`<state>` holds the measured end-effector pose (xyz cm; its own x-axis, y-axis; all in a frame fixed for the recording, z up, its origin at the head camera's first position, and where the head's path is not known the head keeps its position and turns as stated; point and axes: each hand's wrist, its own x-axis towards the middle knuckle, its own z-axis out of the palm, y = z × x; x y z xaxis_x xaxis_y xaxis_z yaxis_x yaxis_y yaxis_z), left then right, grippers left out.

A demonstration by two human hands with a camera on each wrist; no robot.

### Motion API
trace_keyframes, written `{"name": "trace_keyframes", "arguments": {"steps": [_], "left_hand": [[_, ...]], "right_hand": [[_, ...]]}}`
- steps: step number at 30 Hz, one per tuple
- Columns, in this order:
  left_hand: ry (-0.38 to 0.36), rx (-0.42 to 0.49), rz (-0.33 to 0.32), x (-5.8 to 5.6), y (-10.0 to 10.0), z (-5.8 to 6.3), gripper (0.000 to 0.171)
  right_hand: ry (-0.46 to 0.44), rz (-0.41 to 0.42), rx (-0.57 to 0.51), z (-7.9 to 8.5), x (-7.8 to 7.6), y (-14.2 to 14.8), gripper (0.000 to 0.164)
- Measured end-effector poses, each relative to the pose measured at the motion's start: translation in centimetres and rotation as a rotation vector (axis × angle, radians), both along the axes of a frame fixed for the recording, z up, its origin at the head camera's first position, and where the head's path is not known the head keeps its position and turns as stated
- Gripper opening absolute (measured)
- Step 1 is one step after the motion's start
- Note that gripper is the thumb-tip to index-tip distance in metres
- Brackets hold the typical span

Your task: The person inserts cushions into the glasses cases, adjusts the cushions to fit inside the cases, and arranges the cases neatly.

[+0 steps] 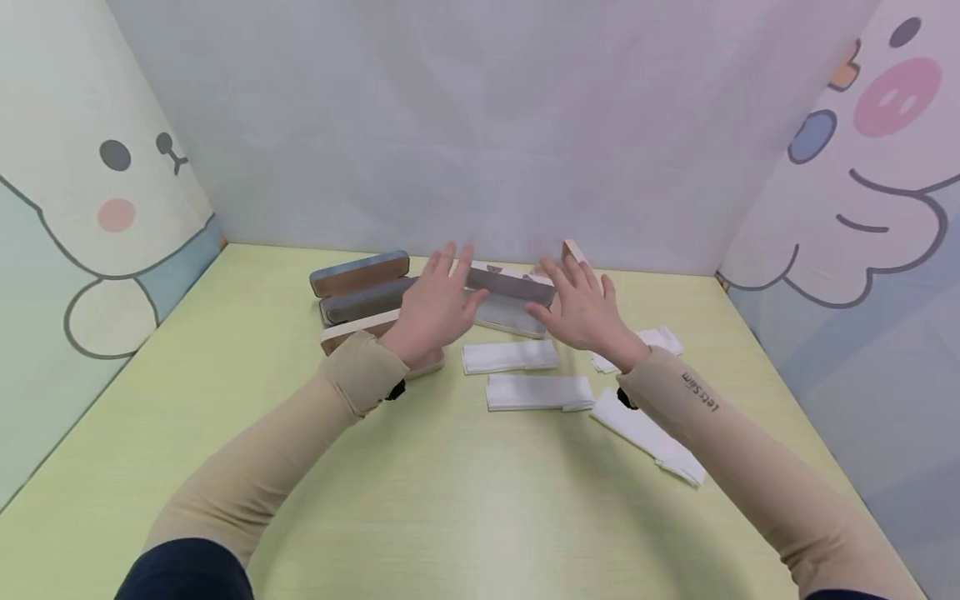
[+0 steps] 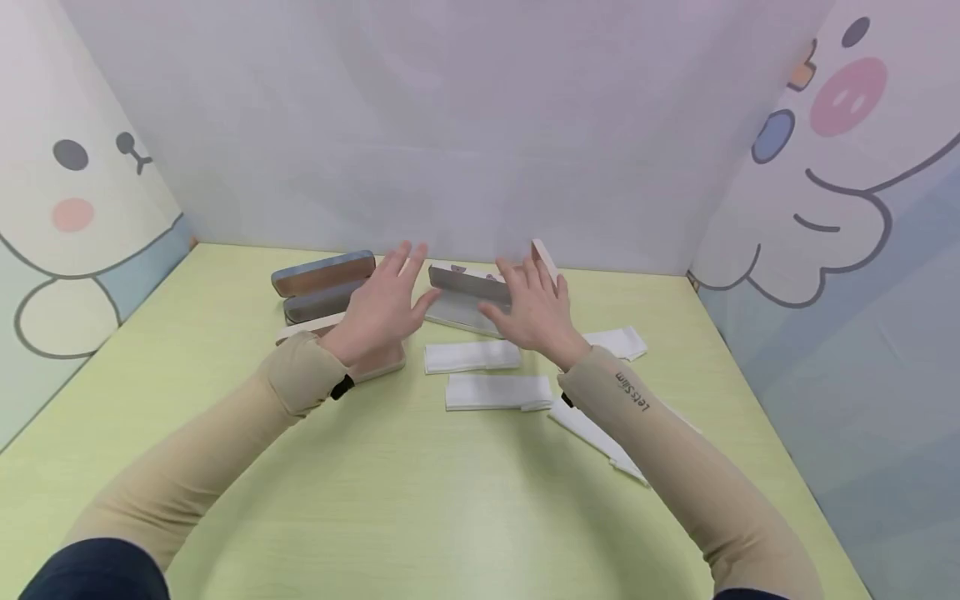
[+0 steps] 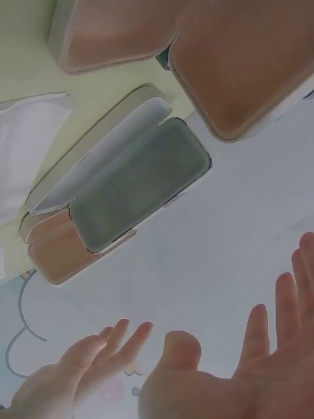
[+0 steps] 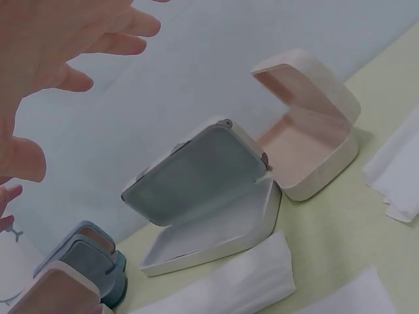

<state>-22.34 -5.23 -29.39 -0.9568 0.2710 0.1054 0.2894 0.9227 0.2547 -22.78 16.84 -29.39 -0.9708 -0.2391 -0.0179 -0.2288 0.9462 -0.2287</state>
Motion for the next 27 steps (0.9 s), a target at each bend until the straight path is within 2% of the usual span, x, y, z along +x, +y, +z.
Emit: {"name": "trace_keyframes", "arguments": {"steps": [11, 21, 27], "left_hand": [[0.023, 0.031, -0.036, 0.2, 0.7, -1.4, 0.068], [0.038, 0.071, -0.065, -0.1, 1.1, -2.6, 0.068], [0.015, 0.068, -0.081, -0.2, 1.6, -3.2, 0.067]], "right_hand": [[-0.009, 0.028, -0.033, -1.2, 0.0, 0.5, 0.071], [-0.016, 0.016, -0.013, -2.4, -0.1, 1.3, 0.072], [-0.036, -0.005, -0.022, -2.9, -0.2, 1.5, 0.071]]}}
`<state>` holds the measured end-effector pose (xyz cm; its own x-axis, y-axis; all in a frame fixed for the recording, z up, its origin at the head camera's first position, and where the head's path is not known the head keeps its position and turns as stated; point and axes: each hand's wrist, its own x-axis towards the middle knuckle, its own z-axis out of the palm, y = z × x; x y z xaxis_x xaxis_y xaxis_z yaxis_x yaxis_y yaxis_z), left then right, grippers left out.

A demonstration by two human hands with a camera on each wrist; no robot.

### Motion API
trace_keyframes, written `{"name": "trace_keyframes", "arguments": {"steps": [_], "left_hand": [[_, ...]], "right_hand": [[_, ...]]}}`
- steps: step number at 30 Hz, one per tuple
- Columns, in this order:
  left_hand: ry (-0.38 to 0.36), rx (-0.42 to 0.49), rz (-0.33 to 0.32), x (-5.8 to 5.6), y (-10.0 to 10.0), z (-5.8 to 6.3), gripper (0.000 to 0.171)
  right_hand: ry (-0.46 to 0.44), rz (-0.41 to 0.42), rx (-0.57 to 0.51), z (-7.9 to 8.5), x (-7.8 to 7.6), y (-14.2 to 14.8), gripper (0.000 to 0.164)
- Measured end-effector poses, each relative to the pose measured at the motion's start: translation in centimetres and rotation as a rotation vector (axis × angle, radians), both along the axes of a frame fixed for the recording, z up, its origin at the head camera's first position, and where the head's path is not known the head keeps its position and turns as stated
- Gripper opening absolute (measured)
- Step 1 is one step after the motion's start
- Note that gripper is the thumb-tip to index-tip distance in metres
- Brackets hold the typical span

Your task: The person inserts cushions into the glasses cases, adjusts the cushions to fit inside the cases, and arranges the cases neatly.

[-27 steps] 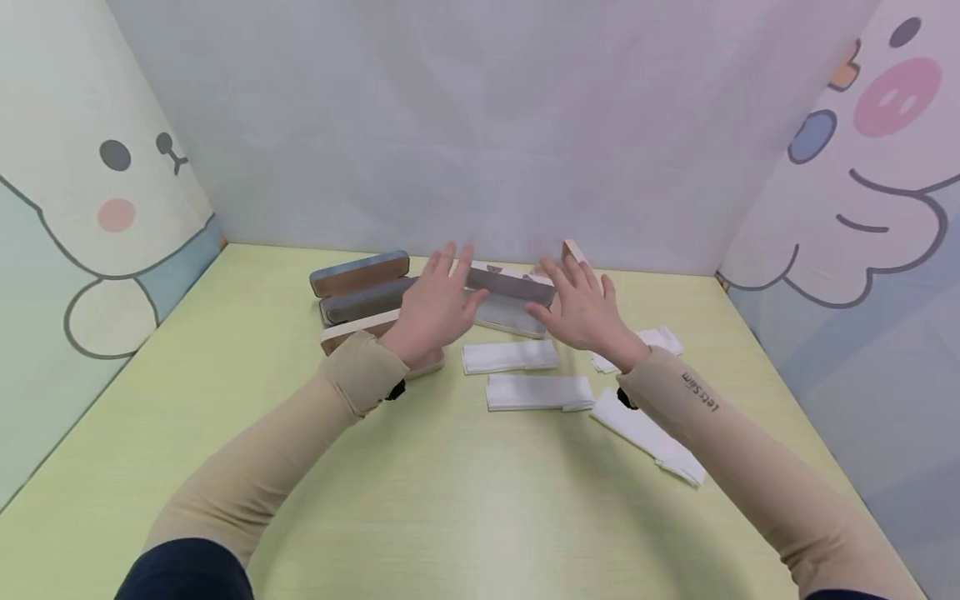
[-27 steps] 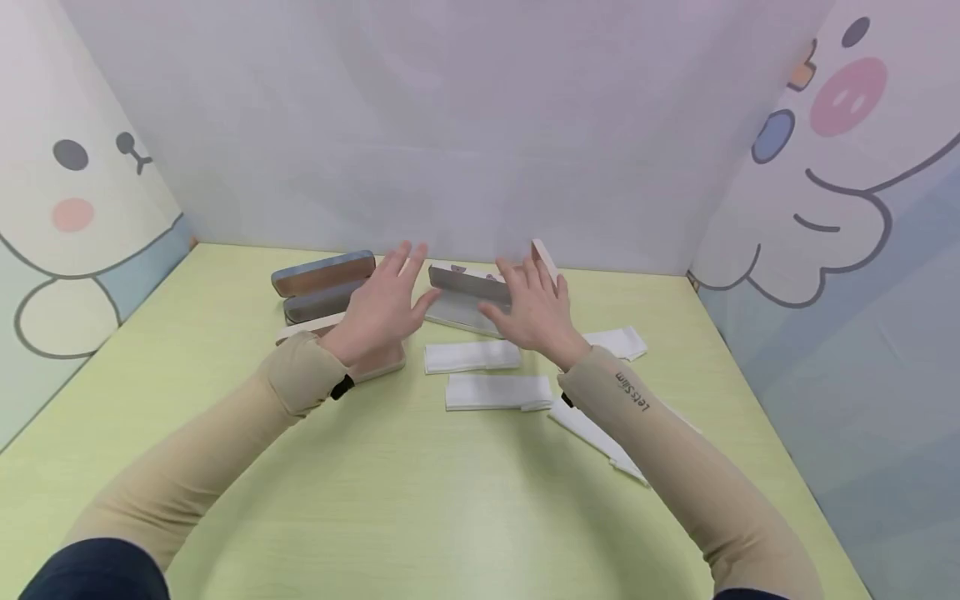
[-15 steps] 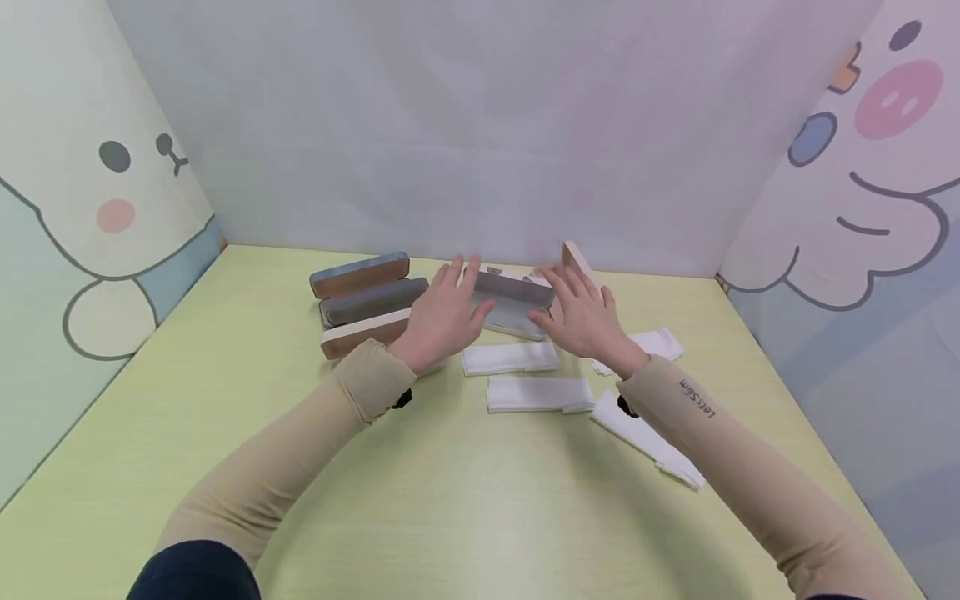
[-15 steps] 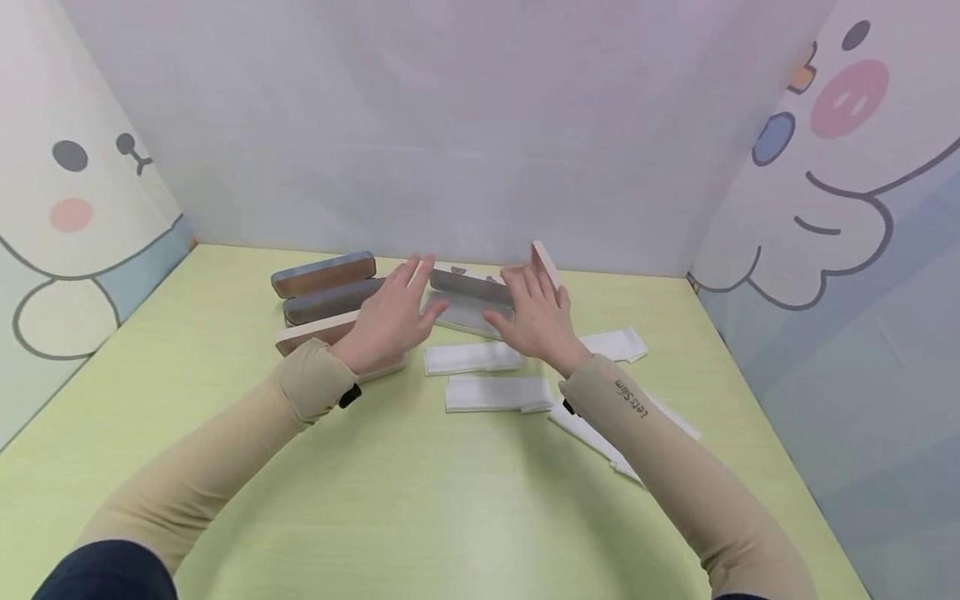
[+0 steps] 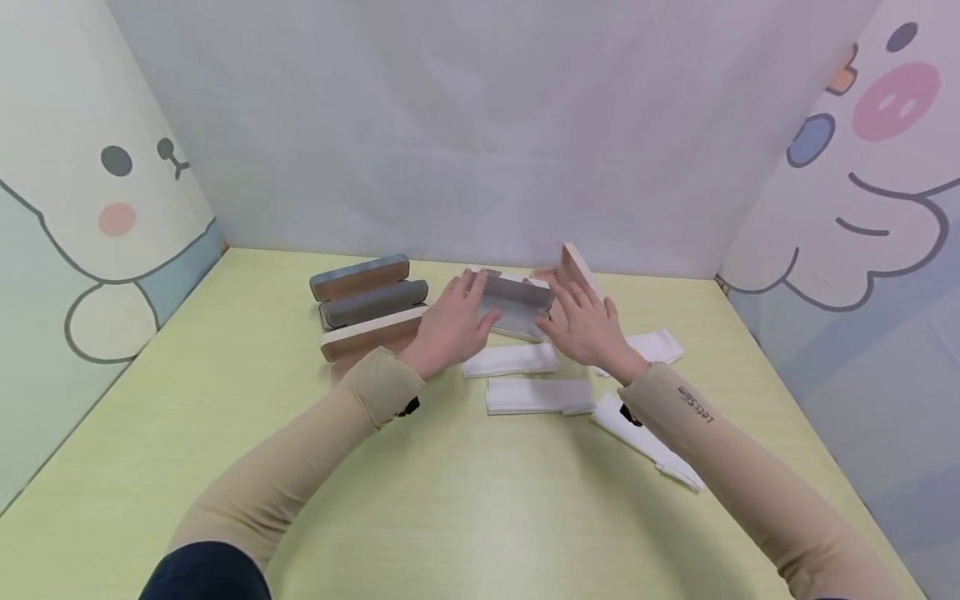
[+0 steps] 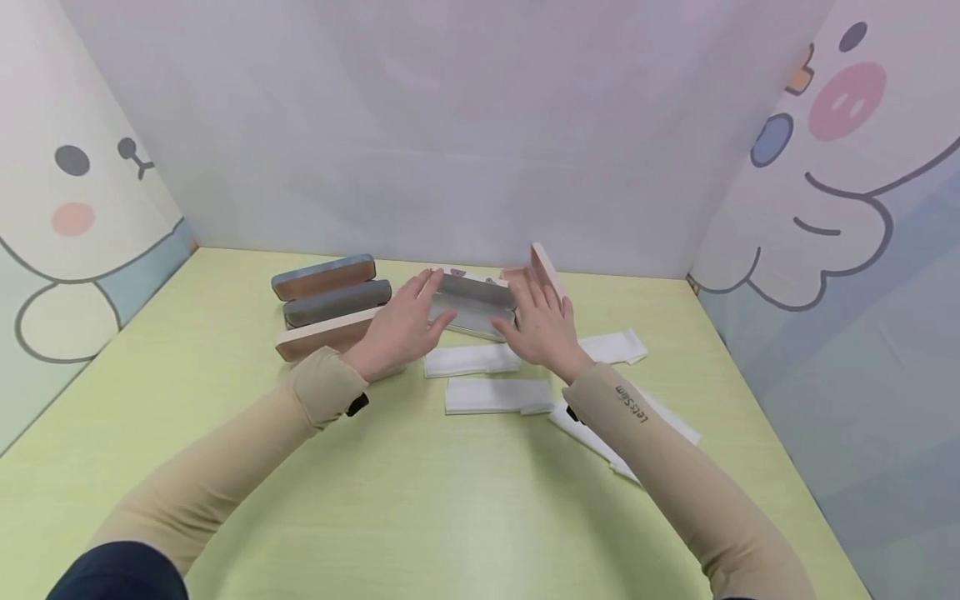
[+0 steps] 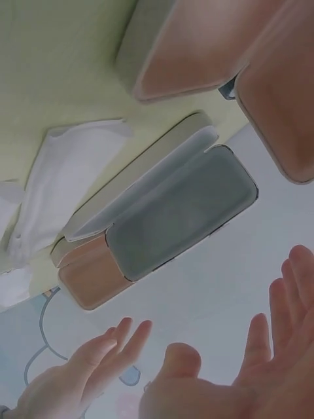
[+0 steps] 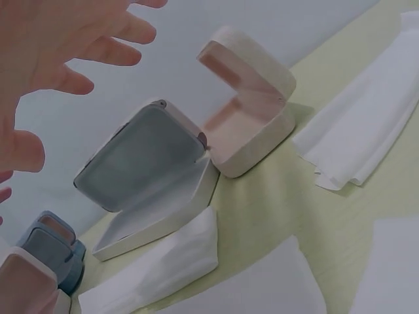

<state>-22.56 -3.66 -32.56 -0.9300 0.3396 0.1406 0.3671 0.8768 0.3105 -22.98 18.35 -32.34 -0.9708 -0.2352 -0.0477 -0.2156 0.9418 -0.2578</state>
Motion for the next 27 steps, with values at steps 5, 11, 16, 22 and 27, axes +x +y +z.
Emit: {"name": "trace_keyframes", "arguments": {"steps": [5, 11, 16, 22, 27], "left_hand": [[-0.024, 0.001, -0.003, 0.0, 0.4, -0.7, 0.066], [-0.030, -0.022, -0.019, 0.0, 0.7, -1.8, 0.063], [0.059, -0.009, -0.066, 0.0, 0.6, -3.0, 0.054], [0.116, -0.019, -0.081, 0.0, 0.5, -3.9, 0.045], [0.028, -0.058, -0.062, 0.1, 0.7, -4.2, 0.040]], "right_hand": [[0.000, -0.005, 0.006, -0.7, -0.2, 0.3, 0.071], [0.019, -0.003, 0.012, -1.8, -0.2, 0.7, 0.070], [0.010, 0.006, 0.003, -2.6, -0.3, 0.9, 0.069], [0.014, 0.031, -0.013, -3.3, -0.4, 0.9, 0.067], [0.009, 0.025, 0.014, -4.0, -0.7, 0.7, 0.061]]}}
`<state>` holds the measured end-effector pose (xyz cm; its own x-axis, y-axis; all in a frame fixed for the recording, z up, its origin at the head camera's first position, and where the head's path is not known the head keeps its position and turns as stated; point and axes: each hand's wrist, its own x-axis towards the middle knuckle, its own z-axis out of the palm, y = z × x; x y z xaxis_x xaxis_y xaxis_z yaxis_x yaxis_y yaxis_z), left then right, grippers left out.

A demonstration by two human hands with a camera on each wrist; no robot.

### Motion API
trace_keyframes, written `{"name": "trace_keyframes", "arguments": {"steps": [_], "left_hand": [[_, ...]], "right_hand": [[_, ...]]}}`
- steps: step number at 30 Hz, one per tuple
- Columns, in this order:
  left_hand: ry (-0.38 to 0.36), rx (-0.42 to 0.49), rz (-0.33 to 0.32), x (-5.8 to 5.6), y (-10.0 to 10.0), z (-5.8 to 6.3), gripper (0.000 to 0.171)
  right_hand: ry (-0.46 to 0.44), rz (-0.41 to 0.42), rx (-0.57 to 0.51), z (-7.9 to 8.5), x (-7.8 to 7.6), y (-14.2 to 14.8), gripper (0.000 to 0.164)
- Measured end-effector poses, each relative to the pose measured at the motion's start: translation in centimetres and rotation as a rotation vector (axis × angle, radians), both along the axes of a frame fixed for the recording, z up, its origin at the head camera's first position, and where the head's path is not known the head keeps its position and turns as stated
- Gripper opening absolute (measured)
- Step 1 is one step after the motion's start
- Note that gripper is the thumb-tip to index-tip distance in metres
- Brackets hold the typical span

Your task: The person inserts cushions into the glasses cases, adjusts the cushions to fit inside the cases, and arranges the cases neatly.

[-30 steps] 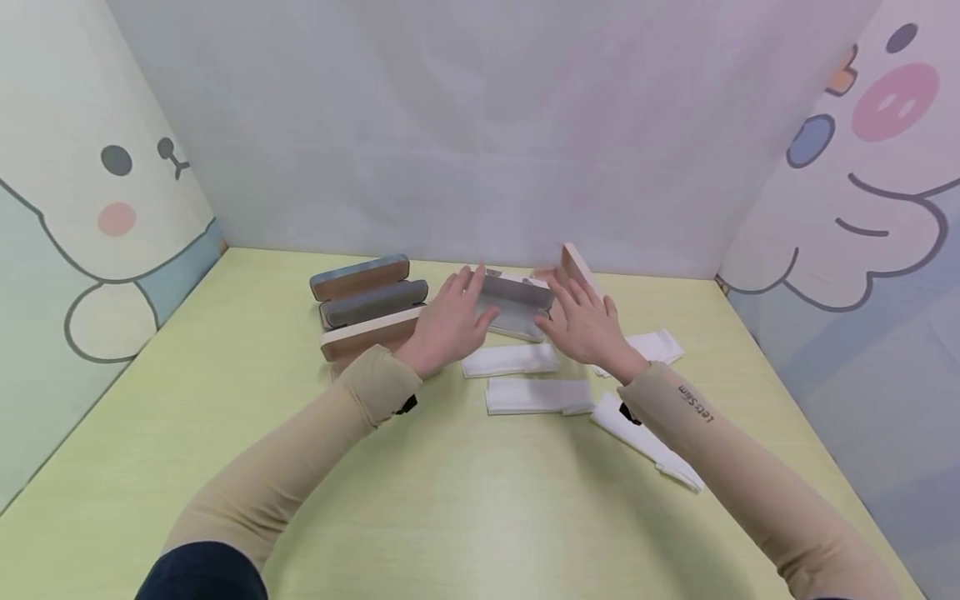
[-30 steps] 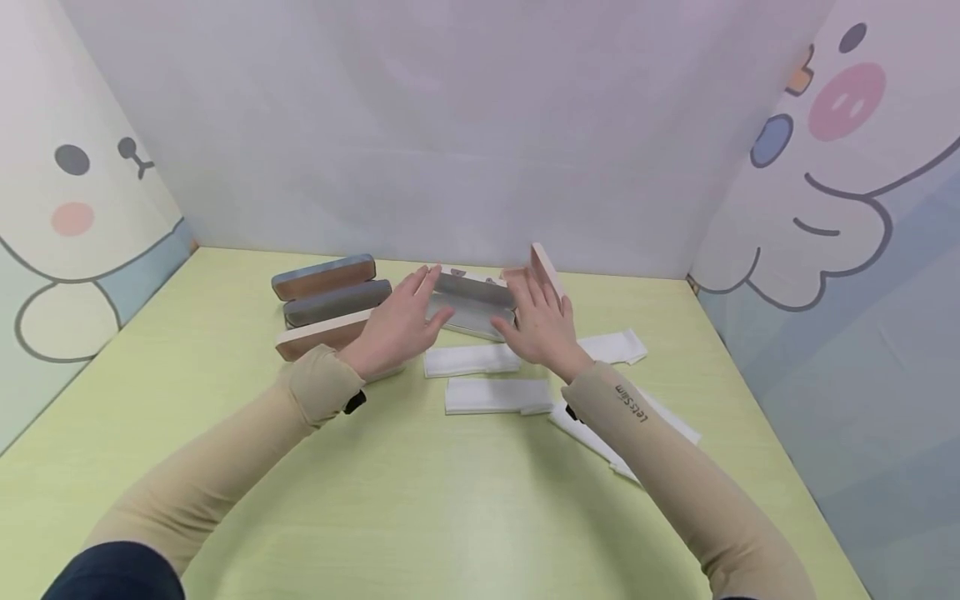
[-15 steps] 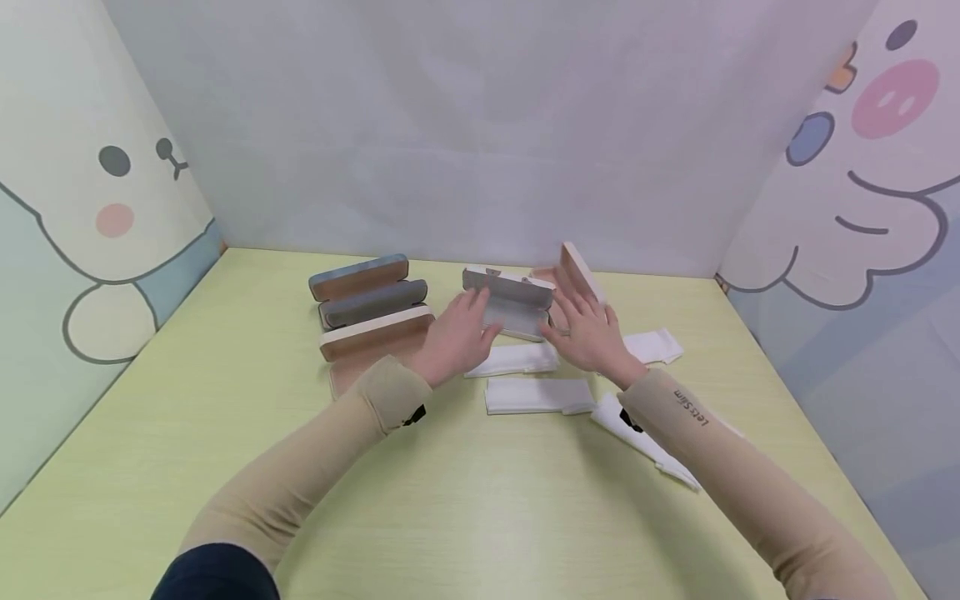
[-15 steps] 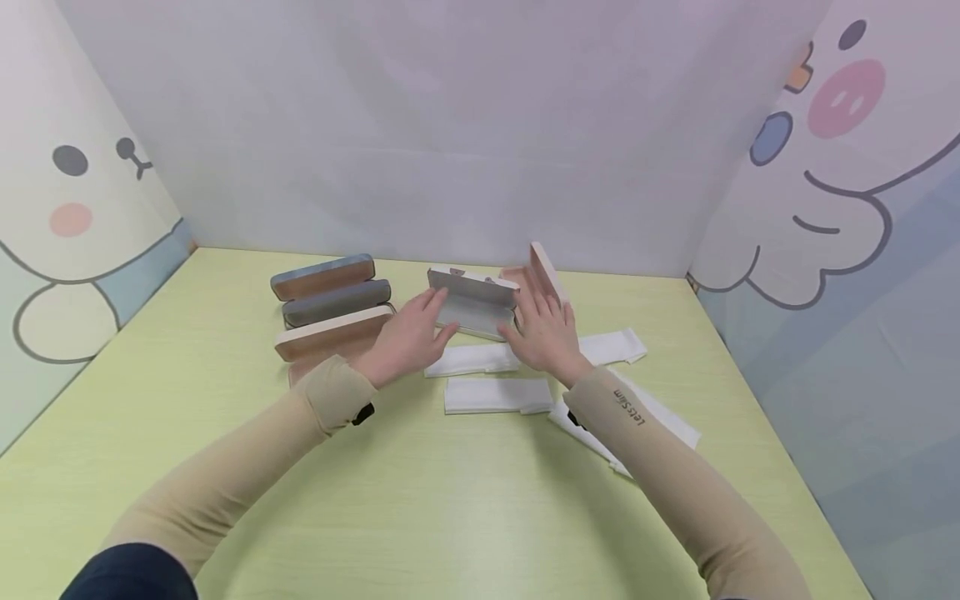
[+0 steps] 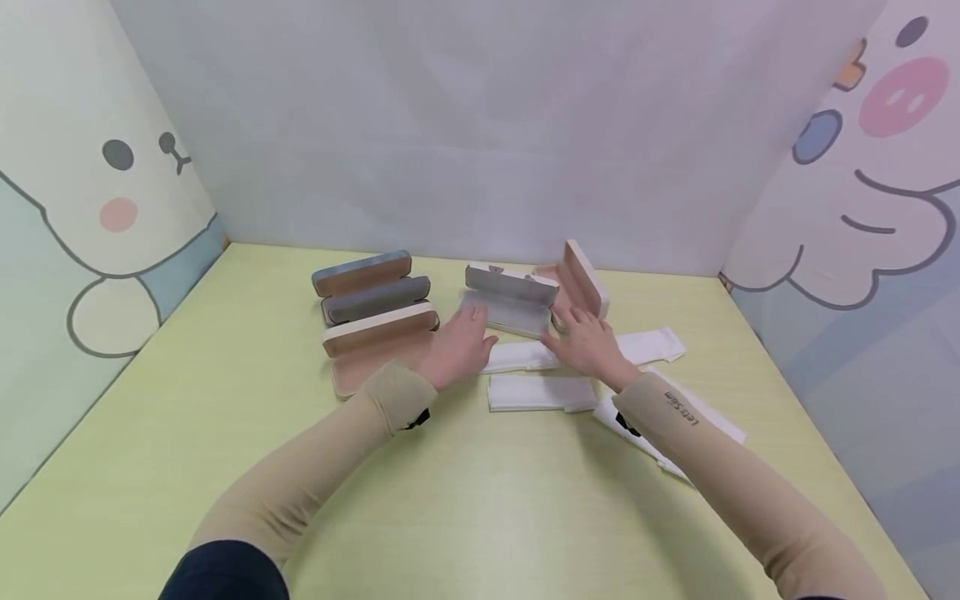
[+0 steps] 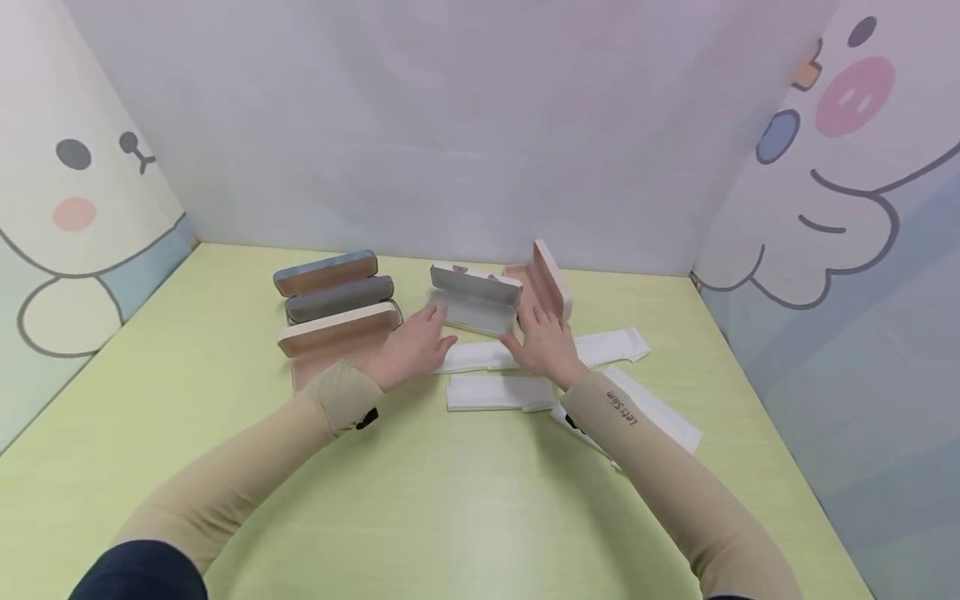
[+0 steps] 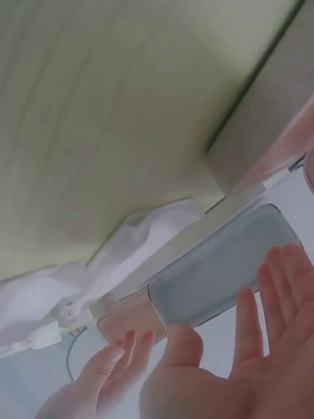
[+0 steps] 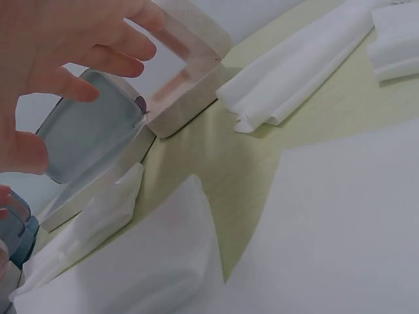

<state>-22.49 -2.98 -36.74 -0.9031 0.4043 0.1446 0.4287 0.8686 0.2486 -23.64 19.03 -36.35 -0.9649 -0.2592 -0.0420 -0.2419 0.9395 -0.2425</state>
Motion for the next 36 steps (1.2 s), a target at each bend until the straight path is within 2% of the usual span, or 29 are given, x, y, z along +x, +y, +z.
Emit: {"name": "trace_keyframes", "arguments": {"steps": [4, 9, 16, 24, 30, 36], "left_hand": [[-0.051, -0.073, 0.020, 0.0, 0.2, -0.2, 0.037], [-0.071, -0.133, 0.035, 0.0, 0.2, -0.6, 0.035], [-0.062, -0.171, 0.015, 0.0, 0.0, -1.4, 0.035], [-0.009, -0.291, 0.013, 0.3, -0.1, -1.9, 0.027], [0.004, -0.322, -0.001, 0.5, -0.2, -2.0, 0.018], [-0.016, -0.308, 0.006, 0.6, -0.1, -2.3, 0.016]], "right_hand": [[-0.017, -0.001, 0.016, -0.5, 0.0, 0.0, 0.059], [-0.040, -0.004, 0.033, -1.2, 0.0, 0.2, 0.063], [-0.064, -0.012, 0.070, -1.7, 0.2, 0.3, 0.063], [-0.058, 0.006, 0.059, -2.1, 0.5, 0.2, 0.054], [-0.046, 0.002, 0.045, -2.4, 0.8, 0.1, 0.046], [0.009, 0.001, 0.044, -2.7, 0.8, 0.0, 0.040]]}}
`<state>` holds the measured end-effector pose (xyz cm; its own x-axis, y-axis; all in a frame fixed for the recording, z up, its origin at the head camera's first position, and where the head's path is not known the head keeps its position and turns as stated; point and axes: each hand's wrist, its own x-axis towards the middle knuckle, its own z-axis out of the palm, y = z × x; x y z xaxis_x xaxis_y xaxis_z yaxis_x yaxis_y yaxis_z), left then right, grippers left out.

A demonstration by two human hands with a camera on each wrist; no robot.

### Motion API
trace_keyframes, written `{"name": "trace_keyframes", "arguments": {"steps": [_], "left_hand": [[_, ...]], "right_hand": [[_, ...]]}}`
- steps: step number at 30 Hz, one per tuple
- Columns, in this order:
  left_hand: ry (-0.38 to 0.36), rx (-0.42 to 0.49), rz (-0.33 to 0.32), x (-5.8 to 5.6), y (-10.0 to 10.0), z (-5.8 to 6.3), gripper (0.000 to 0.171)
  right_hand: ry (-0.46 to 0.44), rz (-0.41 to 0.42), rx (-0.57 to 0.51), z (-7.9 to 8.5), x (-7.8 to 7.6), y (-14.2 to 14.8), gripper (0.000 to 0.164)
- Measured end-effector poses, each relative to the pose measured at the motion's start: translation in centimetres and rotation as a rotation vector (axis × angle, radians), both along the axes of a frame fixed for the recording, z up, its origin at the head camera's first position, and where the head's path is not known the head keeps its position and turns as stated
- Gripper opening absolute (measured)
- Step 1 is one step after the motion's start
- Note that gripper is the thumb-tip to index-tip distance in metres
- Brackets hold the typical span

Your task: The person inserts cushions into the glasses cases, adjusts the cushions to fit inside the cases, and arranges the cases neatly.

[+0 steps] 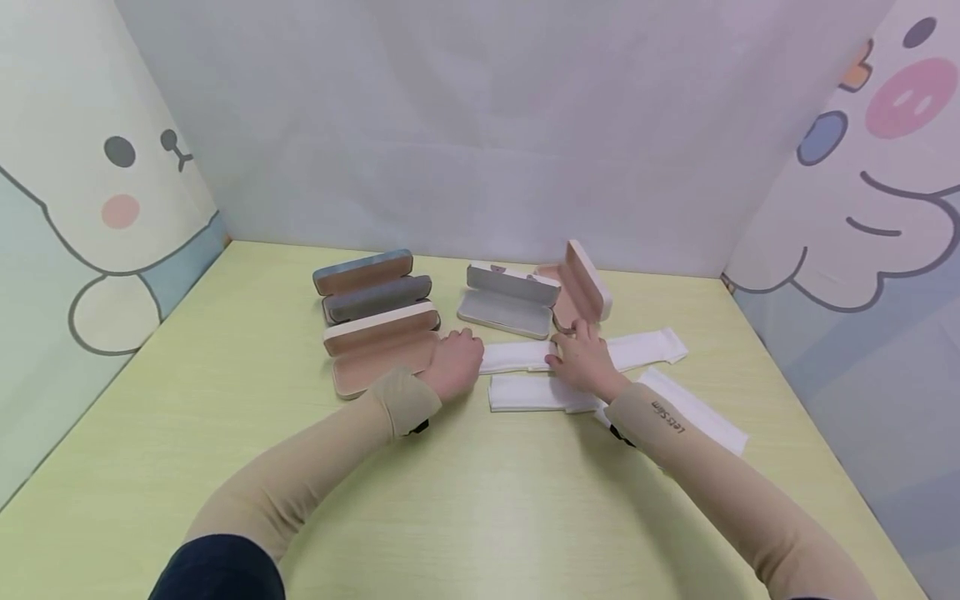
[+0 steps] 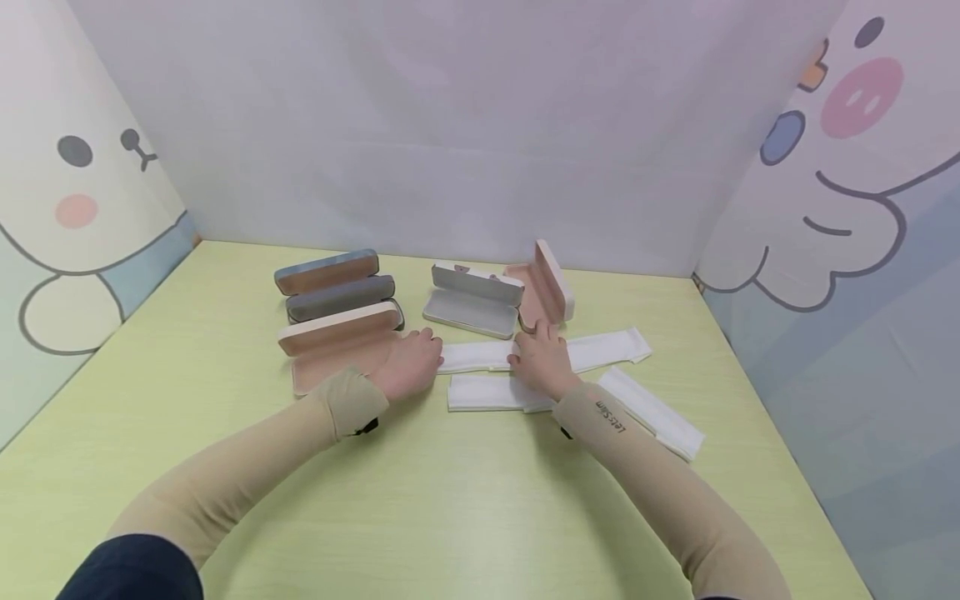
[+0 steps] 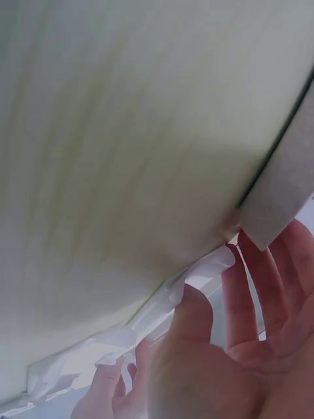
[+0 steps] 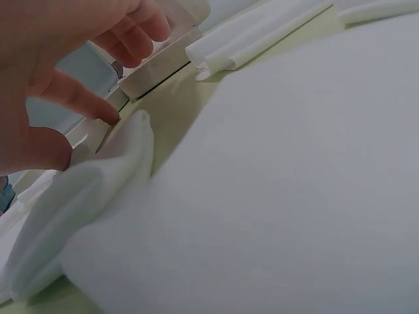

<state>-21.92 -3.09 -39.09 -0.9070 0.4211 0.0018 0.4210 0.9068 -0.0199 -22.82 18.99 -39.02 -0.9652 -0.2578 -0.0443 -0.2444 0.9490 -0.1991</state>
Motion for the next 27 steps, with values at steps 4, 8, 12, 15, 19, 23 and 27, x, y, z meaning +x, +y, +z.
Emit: {"name": "trace_keyframes", "arguments": {"steps": [4, 8, 12, 15, 19, 23, 27], "left_hand": [[-0.007, 0.026, 0.003, 0.0, 0.1, 0.1, 0.016], [-0.040, 0.053, 0.011, -0.1, 0.2, 0.4, 0.018], [-0.078, 0.087, 0.023, -0.3, 0.4, 0.5, 0.019], [-0.100, 0.129, 0.036, -0.7, 0.5, 0.5, 0.016], [-0.119, 0.176, 0.044, -1.2, 0.4, 0.5, 0.009], [-0.153, 0.197, 0.055, -1.4, 0.3, 0.7, 0.008], [-0.168, 0.211, 0.064, -1.4, 0.3, 0.8, 0.012]], "right_hand": [[0.022, 0.004, -0.012, 0.0, -0.1, -0.2, 0.032], [0.012, 0.006, -0.033, 0.0, -0.3, -0.3, 0.025], [-0.038, -0.018, -0.046, 0.2, -0.6, -0.4, 0.021], [-0.085, -0.050, -0.051, 0.4, -0.8, -0.6, 0.021], [-0.105, -0.069, -0.048, 0.4, -0.9, -0.9, 0.023], [-0.100, -0.072, -0.051, 0.4, -0.8, -1.1, 0.024], [-0.078, -0.048, -0.087, 0.5, -0.8, -0.9, 0.027]]}}
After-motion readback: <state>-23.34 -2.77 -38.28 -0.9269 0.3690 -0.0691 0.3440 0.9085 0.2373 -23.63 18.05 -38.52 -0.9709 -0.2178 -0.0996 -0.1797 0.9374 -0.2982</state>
